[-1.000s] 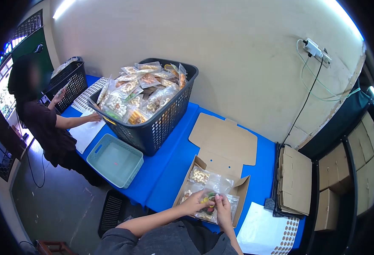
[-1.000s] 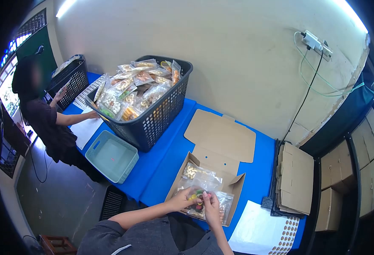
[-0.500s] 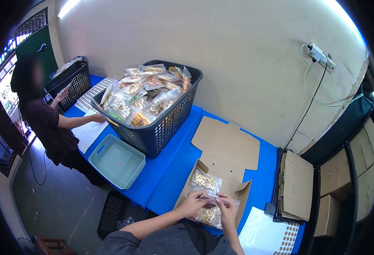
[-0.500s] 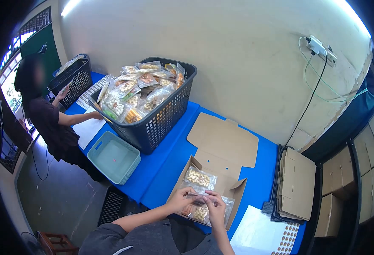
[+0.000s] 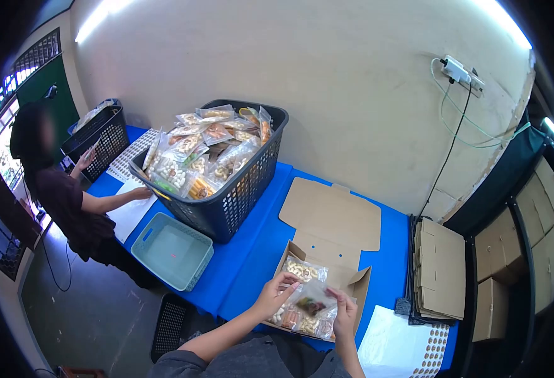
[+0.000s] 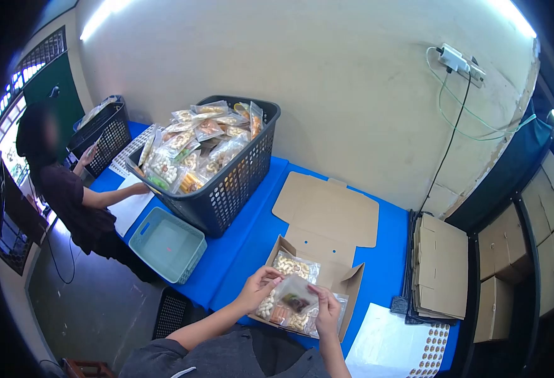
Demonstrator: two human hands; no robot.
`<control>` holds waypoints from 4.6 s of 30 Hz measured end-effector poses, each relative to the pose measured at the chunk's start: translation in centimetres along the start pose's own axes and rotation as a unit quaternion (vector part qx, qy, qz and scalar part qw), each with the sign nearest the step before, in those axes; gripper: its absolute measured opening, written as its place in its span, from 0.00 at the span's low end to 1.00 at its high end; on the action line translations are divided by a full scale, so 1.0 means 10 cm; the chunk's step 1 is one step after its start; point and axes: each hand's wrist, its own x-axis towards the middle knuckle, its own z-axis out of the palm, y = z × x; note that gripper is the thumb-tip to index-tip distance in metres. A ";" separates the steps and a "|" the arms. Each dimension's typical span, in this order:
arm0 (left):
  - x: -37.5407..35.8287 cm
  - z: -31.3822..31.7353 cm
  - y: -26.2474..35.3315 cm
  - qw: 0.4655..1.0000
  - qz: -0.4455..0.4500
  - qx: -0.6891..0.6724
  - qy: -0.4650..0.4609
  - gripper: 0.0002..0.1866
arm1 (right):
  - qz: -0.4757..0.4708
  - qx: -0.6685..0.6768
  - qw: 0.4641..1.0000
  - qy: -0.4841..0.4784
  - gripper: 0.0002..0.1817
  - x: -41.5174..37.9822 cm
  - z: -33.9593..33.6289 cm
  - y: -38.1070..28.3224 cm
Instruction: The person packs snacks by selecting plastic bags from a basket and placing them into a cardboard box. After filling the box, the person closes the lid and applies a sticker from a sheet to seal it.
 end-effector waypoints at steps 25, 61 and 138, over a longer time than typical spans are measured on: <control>-0.03 0.13 0.01 0.952 0.180 0.180 -0.167 0.15 | 0.023 -0.018 0.999 -0.030 0.06 0.01 -0.02 -0.08; 0.24 -0.07 -0.28 0.965 0.024 0.224 -0.137 0.17 | 0.118 -0.080 0.952 0.271 0.12 0.07 -1.04 0.57; 0.96 0.49 -0.79 0.883 0.183 0.378 -0.209 0.16 | 0.033 -0.350 0.933 0.078 0.18 0.83 -0.99 1.71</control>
